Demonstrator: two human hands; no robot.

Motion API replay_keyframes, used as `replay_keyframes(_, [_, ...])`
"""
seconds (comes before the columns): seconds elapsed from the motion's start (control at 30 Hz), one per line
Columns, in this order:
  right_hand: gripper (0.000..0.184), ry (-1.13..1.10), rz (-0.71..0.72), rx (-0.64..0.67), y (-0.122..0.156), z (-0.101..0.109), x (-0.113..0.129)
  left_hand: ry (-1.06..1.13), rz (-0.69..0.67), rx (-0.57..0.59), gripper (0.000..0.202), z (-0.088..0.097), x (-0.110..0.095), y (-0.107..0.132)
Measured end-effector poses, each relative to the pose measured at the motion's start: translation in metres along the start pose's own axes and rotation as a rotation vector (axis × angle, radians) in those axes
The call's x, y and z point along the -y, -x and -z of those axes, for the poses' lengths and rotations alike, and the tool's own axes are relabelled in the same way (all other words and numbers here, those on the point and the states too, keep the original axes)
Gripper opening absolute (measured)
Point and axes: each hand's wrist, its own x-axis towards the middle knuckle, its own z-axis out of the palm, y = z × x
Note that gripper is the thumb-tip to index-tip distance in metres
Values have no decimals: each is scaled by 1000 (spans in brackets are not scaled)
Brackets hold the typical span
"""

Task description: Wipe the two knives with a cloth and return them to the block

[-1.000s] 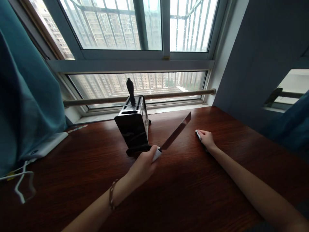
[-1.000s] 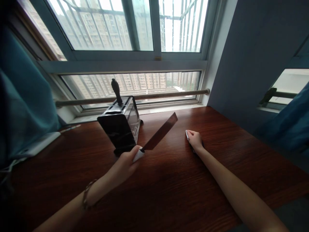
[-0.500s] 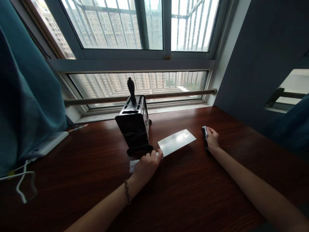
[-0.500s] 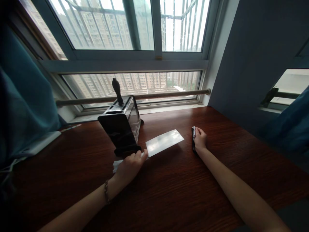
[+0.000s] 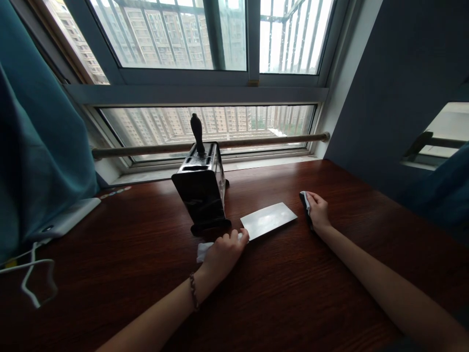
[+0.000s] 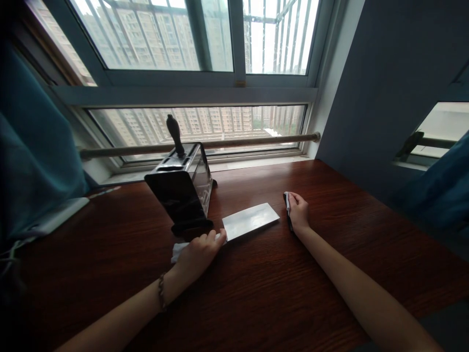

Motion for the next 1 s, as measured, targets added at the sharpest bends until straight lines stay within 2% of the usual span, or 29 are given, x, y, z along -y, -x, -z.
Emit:
replay_keyframes(0.13, [23,99,167,233,37,-11,32,-79,-24,-25,33,0,-2,-1])
replay_keyframes(0.23, [22,270,444,520,67,-19,47,-128,-49,-39,31,2,-2,-1])
replay_keyframes(0.4, [27,373,642,879,95,-29,49,-176,-75,-69,32,5,-4,-2])
replay_keyframes(0.47, [29,498,720,964,98,-31,50,-185,-84,-77,31,6,-5,-2])
replay_keyframes(0.53, [29,648,752,967,98,-31,53,-193,-88,-82,31,6,-5,-2])
replay_keyframes(0.7, [28,922,693,836,82,-26,55,-206,-83,-82,30,5,-5,-2])
replay_keyframes(0.87, [25,1155,609,679,49,-14,38,-213,-85,-81,31,3,-4,-1])
replay_keyframes(1.0, [23,1221,541,601,33,-9,27,-215,-81,-90,32,2,-5,-2])
